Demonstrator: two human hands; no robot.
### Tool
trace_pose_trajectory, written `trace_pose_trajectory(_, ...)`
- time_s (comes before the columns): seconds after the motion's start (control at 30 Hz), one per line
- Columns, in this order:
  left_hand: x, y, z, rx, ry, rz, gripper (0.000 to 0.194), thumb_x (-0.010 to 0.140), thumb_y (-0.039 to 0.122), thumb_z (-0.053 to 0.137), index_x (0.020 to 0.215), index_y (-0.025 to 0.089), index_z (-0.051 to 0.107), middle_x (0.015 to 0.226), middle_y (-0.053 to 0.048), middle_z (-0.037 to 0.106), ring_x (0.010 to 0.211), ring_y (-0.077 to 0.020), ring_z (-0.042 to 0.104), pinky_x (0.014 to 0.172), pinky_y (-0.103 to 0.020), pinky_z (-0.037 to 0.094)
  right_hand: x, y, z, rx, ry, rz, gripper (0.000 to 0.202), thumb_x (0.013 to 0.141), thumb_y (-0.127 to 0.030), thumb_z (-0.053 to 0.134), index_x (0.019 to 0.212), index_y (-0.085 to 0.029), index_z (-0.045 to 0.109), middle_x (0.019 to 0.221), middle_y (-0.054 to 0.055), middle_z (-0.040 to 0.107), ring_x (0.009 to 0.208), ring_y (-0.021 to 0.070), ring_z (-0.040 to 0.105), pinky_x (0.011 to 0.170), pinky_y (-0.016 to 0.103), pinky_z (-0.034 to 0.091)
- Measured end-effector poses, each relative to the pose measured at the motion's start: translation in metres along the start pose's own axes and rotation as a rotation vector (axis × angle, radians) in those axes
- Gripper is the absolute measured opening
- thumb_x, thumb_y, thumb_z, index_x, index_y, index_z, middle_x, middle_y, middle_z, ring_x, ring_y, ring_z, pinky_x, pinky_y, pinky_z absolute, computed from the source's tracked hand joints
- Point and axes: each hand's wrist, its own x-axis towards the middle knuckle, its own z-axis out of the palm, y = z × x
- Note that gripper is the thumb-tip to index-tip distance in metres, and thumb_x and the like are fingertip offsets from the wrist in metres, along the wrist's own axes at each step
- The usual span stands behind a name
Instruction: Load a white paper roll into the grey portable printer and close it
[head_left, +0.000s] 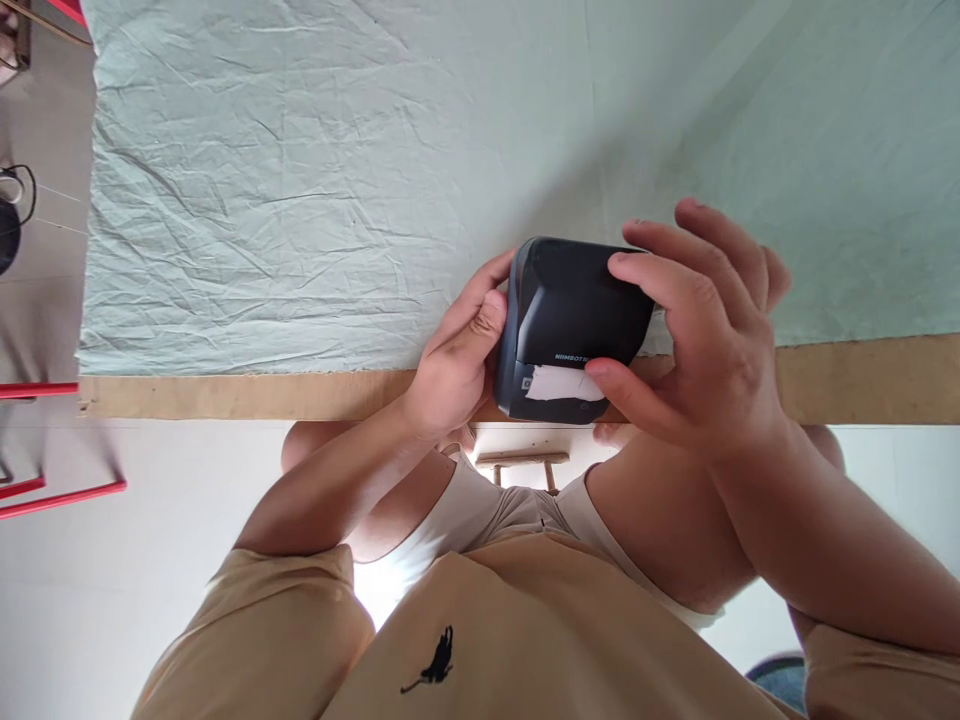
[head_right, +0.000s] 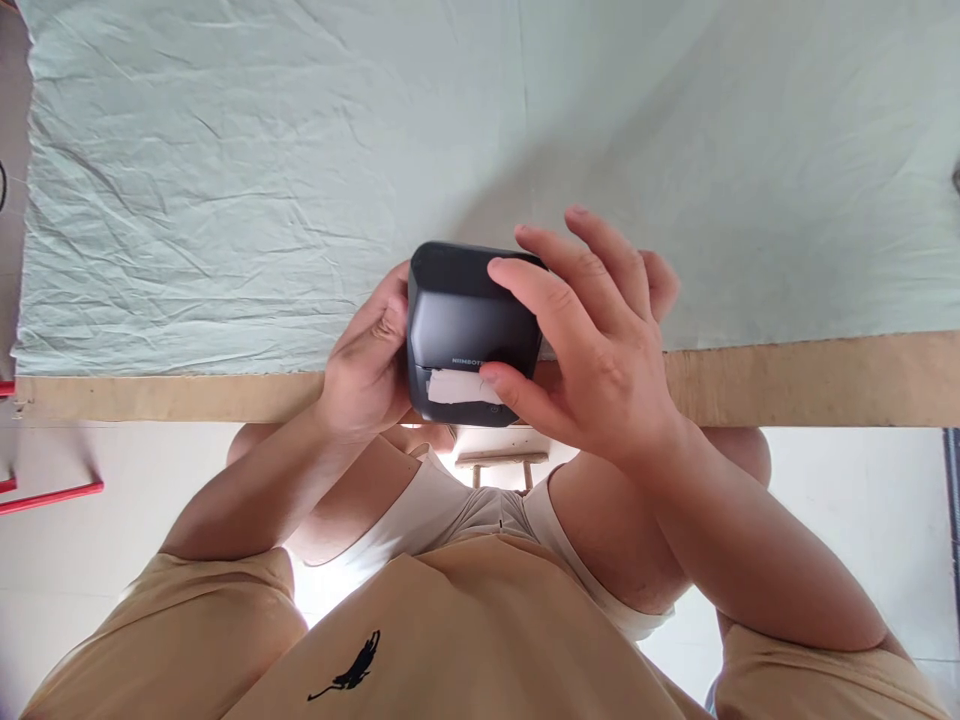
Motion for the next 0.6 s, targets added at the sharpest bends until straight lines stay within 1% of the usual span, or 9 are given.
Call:
trace_pose_trajectory(0.13, 0.002, -0.003, -0.005, -0.052, -0.038, 0.034, 0.070, 0.101, 0.085, 0.095, 0.152, 0.036, 0.086, 0.161, -0.001, 0.094, 0.161, -0.0431, 0.084, 0.139, -0.054, 0.073, 0.001, 0.001, -0.007, 0.041, -0.100, 0.018, 0.066, 0.120, -0.073, 0.069, 0.177, -0.040, 0.064, 0.164, 0.012, 0.089, 0.158, 0.0505, 0.083, 0.119, 0.063, 0.061)
trace_pose_trajectory(0.17, 0.003, -0.002, -0.004, -0.039, -0.031, 0.025, 0.069, 0.103, 0.084, 0.094, 0.151, 0.037, 0.086, 0.160, 0.000, 0.095, 0.162, -0.0417, 0.084, 0.138, -0.052, 0.073, 0.001, 0.001, -0.008, 0.052, -0.108, 0.016, 0.069, 0.119, -0.073, 0.072, 0.179, -0.040, 0.063, 0.165, 0.012, 0.088, 0.159, 0.0508, 0.082, 0.120, 0.063, 0.061)
trace_pose_trajectory(0.2, 0.002, -0.001, -0.002, -0.024, -0.007, -0.002, 0.064, 0.107, 0.081, 0.092, 0.152, 0.036, 0.086, 0.164, -0.002, 0.093, 0.165, -0.0410, 0.082, 0.142, -0.053, 0.071, 0.001, 0.001, -0.008, 0.059, -0.106, 0.015, 0.071, 0.118, -0.072, 0.074, 0.180, -0.039, 0.062, 0.165, 0.013, 0.088, 0.159, 0.0506, 0.082, 0.121, 0.063, 0.060)
trace_pose_trajectory(0.3, 0.002, 0.005, 0.004, 0.019, 0.051, -0.028, 0.065, 0.111, 0.084, 0.086, 0.150, 0.032, 0.086, 0.164, -0.007, 0.092, 0.171, -0.0415, 0.079, 0.145, -0.057, 0.068, 0.000, 0.002, -0.005, 0.039, -0.051, -0.002, 0.069, 0.119, -0.073, 0.073, 0.176, -0.034, 0.064, 0.162, 0.015, 0.089, 0.156, 0.0482, 0.084, 0.122, 0.062, 0.060)
trace_pose_trajectory(0.37, 0.001, 0.008, 0.008, 0.023, 0.066, -0.031, 0.067, 0.112, 0.088, 0.082, 0.145, 0.030, 0.086, 0.160, -0.008, 0.093, 0.173, -0.0418, 0.078, 0.147, -0.059, 0.067, 0.001, 0.003, -0.003, -0.010, 0.036, -0.026, 0.063, 0.120, -0.079, 0.071, 0.163, -0.032, 0.074, 0.147, 0.015, 0.091, 0.140, 0.0437, 0.088, 0.112, 0.058, 0.062)
trace_pose_trajectory(0.43, 0.001, 0.009, 0.009, 0.018, 0.047, -0.039, 0.066, 0.113, 0.089, 0.078, 0.141, 0.029, 0.086, 0.157, -0.008, 0.093, 0.174, -0.0412, 0.077, 0.146, -0.058, 0.068, 0.002, 0.005, -0.002, -0.064, 0.131, -0.043, 0.060, 0.119, -0.084, 0.072, 0.152, -0.035, 0.081, 0.115, 0.008, 0.088, 0.106, 0.0341, 0.087, 0.093, 0.052, 0.061)
trace_pose_trajectory(0.5, -0.001, 0.009, 0.008, 0.012, 0.007, -0.039, 0.065, 0.113, 0.088, 0.079, 0.140, 0.029, 0.084, 0.156, -0.009, 0.093, 0.174, -0.0406, 0.077, 0.141, -0.057, 0.070, 0.003, 0.006, -0.004, -0.078, 0.221, -0.062, 0.053, 0.119, -0.082, 0.077, 0.151, -0.040, 0.084, 0.084, -0.002, 0.075, 0.071, 0.0236, 0.068, 0.075, 0.045, 0.052)
trace_pose_trajectory(0.53, -0.001, 0.009, 0.008, 0.016, -0.014, -0.038, 0.064, 0.112, 0.086, 0.081, 0.142, 0.029, 0.084, 0.157, -0.010, 0.093, 0.174, -0.0402, 0.077, 0.141, -0.056, 0.071, 0.003, 0.006, -0.005, -0.071, 0.238, -0.066, 0.046, 0.120, -0.076, 0.080, 0.152, -0.043, 0.084, 0.075, -0.006, 0.070, 0.061, 0.0206, 0.059, 0.069, 0.044, 0.048)
trace_pose_trajectory(0.6, -0.002, 0.008, 0.006, 0.035, -0.039, -0.031, 0.067, 0.109, 0.083, 0.088, 0.148, 0.030, 0.082, 0.161, -0.010, 0.092, 0.174, -0.0398, 0.077, 0.143, -0.056, 0.069, 0.003, 0.007, -0.007, -0.025, 0.237, -0.068, 0.032, 0.121, -0.058, 0.083, 0.151, -0.046, 0.084, 0.066, -0.010, 0.066, 0.050, 0.0172, 0.048, 0.061, 0.042, 0.043)
